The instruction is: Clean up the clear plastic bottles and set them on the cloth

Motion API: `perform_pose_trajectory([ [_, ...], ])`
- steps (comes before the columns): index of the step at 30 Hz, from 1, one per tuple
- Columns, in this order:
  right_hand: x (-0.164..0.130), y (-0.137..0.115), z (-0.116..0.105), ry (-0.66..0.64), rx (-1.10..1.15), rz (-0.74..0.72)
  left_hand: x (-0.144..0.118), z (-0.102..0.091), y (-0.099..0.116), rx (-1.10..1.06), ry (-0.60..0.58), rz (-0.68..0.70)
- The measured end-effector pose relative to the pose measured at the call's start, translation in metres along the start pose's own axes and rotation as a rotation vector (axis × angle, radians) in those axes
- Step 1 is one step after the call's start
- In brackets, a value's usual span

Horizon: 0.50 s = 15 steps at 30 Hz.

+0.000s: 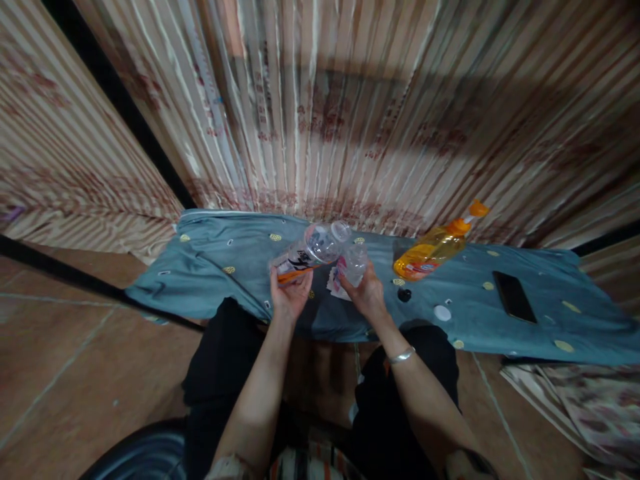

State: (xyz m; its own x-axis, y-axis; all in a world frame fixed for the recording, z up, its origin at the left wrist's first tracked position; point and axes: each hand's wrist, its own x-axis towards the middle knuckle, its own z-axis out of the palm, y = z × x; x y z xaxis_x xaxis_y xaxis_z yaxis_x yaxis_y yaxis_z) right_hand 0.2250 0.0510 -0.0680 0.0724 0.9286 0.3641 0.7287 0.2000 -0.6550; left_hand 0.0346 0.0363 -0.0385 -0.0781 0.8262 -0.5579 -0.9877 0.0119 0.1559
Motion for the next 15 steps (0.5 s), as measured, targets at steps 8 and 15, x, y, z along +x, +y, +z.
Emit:
perform_pose_trajectory([
  [8, -0.003, -0.002, -0.001, 0.001, -0.053, 0.084, 0.022, -0.010, -0.008, -0.168, -0.039, -0.093],
  [15, -0.002, -0.010, -0.006, -0.014, -0.061, 0.142, 0.029, -0.022, -0.006, -0.249, -0.056, -0.146],
])
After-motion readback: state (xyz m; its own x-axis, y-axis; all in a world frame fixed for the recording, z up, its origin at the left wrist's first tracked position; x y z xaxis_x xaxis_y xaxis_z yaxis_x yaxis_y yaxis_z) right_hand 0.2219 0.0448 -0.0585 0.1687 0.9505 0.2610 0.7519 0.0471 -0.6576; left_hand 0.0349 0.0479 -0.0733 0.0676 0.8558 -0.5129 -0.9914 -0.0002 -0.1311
